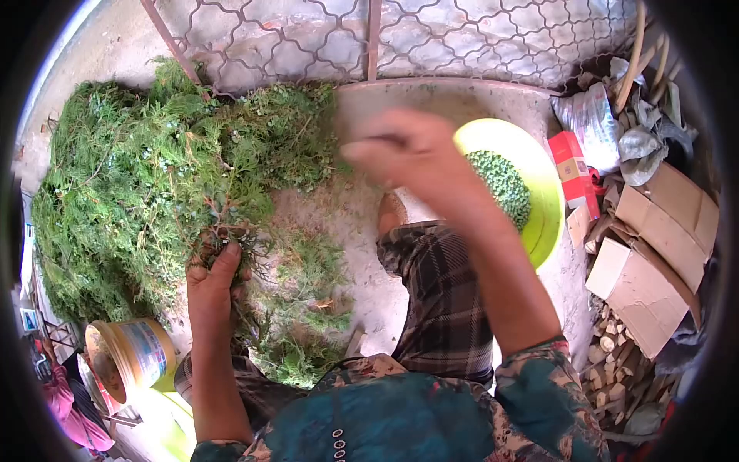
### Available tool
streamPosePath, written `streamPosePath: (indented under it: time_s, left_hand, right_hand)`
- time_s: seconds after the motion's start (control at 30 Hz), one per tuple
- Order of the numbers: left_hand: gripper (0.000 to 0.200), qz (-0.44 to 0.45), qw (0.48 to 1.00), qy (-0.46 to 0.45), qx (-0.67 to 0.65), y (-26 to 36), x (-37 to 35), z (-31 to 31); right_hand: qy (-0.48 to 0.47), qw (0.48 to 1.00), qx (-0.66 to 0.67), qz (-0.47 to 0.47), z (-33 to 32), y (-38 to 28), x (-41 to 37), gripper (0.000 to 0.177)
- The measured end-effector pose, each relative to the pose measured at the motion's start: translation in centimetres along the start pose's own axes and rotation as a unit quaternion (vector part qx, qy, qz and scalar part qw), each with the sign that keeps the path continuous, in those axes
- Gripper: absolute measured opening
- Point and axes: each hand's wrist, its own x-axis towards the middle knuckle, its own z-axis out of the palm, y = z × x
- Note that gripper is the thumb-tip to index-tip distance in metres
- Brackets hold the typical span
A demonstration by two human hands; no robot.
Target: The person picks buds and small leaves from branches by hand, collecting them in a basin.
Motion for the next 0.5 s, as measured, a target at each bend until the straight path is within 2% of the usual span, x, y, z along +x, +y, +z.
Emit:
streamPosePath:
  time_s: [0.07,0.1,0.13,0.17,0.23,0.27,0.33,0.4,0.47,0.5]
  left_hand:
    - [0.02,0.007,1.0,-0.016,-0.006,0.3,-0.2,0.3]
    - [0.02,-0.012,0.998,0.035,-0.051,0.9,-0.6,1.1]
    - [0.02,-0.032,0.991,0.085,-0.096,1.4,-0.9,1.3]
    - [0.02,-0.031,0.991,0.087,-0.095,1.5,-0.8,0.9]
    - [0.022,-0.028,0.999,-0.006,-0.023,1.7,-0.6,-0.2]
    - [0.022,-0.029,0.999,-0.002,-0.025,1.3,-0.5,-0.3]
    - [0.031,0.065,0.994,0.019,0.085,0.2,-0.3,-0.4]
    - [0.029,0.063,0.992,0.017,0.104,0.3,-0.3,-0.4]
    - [0.027,0.059,0.99,0.014,0.129,0.3,-0.2,-0.3]
    - [0.027,0.058,0.99,0.017,0.128,-0.1,0.1,-0.6]
  right_hand:
    - [-0.074,0.986,-0.088,-0.124,3.8,-1.3,1.6,0.011]
    - [-0.075,0.985,-0.089,-0.127,5.3,-1.3,2.5,0.011]
    - [-0.04,0.987,-0.053,-0.148,6.7,-0.7,3.4,0.012]
    - [-0.005,0.986,-0.016,-0.168,7.5,-0.4,3.9,0.014]
    - [0.026,0.983,0.034,-0.18,8.4,-0.7,3.9,0.013]
    - [0.057,0.977,0.083,-0.19,8.8,-0.9,3.9,0.012]
    - [0.044,0.973,0.067,-0.218,9.4,-1.0,3.7,0.009]
    - [0.03,0.967,0.049,-0.249,9.9,-1.5,3.7,0.007]
    - [-0.047,0.964,0.001,-0.26,10.5,-2.2,3.7,0.008]
    - [-0.05,0.964,0.002,-0.261,11.0,-2.2,3.7,0.008]
